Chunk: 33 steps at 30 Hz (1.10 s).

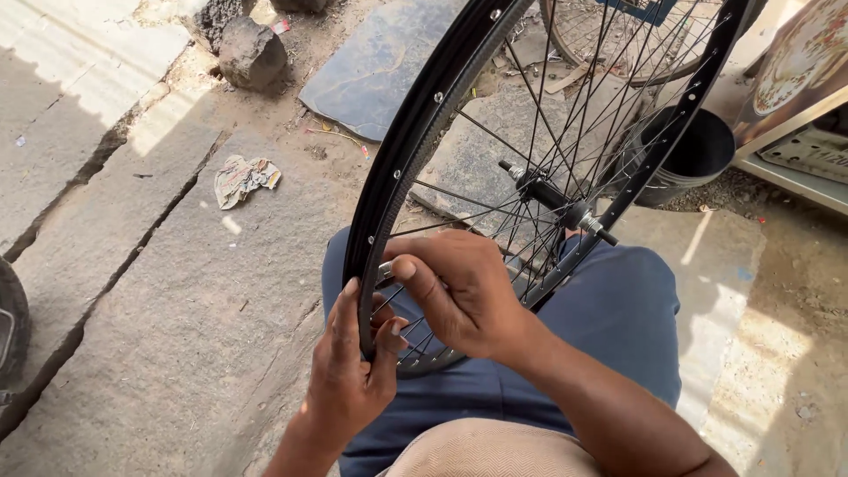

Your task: The person tightens spokes on a bicycle wheel by turning the spoke nipples with a round spoke wrench and spins the wheel to align it.

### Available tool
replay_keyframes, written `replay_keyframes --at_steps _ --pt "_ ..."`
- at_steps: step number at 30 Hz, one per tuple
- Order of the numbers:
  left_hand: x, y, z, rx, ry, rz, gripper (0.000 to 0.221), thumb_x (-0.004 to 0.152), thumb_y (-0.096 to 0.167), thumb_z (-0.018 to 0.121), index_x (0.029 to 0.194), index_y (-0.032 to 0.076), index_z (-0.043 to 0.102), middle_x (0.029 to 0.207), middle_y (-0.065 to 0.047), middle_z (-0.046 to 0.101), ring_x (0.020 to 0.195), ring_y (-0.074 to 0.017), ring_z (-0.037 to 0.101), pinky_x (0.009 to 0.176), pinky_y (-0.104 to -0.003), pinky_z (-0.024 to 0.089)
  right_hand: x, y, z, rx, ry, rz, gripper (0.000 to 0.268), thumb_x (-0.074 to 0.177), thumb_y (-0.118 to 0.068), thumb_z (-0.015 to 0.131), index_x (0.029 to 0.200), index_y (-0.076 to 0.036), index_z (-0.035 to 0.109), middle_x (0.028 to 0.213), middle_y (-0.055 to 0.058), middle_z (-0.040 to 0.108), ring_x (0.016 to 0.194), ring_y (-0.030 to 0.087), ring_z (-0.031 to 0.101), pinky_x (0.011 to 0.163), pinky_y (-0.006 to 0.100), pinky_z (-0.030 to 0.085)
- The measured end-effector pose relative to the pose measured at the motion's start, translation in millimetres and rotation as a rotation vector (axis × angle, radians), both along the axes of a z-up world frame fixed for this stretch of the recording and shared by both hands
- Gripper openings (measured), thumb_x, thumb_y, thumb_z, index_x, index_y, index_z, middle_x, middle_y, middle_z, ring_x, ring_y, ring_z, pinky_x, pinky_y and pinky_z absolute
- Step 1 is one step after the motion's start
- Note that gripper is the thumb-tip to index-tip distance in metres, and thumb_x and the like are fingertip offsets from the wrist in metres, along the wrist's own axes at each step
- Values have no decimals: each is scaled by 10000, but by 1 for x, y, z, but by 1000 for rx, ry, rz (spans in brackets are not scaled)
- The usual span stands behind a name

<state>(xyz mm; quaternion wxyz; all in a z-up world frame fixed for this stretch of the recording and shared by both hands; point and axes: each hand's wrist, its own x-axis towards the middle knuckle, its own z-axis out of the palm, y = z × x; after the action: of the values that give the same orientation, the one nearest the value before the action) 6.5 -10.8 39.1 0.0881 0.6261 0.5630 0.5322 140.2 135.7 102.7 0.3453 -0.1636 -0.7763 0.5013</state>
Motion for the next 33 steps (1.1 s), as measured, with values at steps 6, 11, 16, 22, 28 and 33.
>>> replay_keyframes --at_steps 6,11,16,22,28,33 --pt "-8 -6 -7 -20 29 41 772 1021 -15 643 1625 60 169 1136 -157 665 884 -182 744 733 -305 636 0 -17 -6 353 -18 -165 469 919 -216 811 1319 -54 626 1053 87 761 858 203 718 779 356 537" --pt "-8 -3 -1 -4 104 49 800 994 -25 649 1621 54 159 1167 -199 658 927 -248 750 794 -371 627 -15 -12 -10 370 -126 -204 493 713 -222 903 1143 -117 687 869 26 712 789 233 679 718 400 495" --pt "-9 -5 -4 -5 124 95 828 972 -22 664 1620 64 156 1140 -205 649 912 -271 722 786 -399 603 4 -14 22 221 -58 -45 598 731 -192 888 1247 -20 639 952 88 662 828 235 613 748 391 490" --pt "-8 -9 -10 -27 61 21 826 1011 -21 673 1635 97 145 1149 -163 676 915 -228 750 766 -366 624 9 -15 11 140 119 5 302 837 -97 798 1118 -98 687 1159 152 683 879 226 660 797 369 526" --pt "-5 -4 -3 27 139 42 828 966 -43 652 1621 92 163 1164 -218 659 936 -290 743 756 -392 617 -4 -19 -2 377 -227 -192 395 695 -154 871 1036 -99 679 768 47 652 724 245 621 680 402 440" --pt "-4 -7 -11 18 56 -6 817 982 -68 652 1622 92 172 1120 -156 661 887 -248 741 736 -365 622 7 -15 12 318 -95 -104 408 775 -142 834 1132 -61 653 810 62 627 739 219 615 694 375 472"
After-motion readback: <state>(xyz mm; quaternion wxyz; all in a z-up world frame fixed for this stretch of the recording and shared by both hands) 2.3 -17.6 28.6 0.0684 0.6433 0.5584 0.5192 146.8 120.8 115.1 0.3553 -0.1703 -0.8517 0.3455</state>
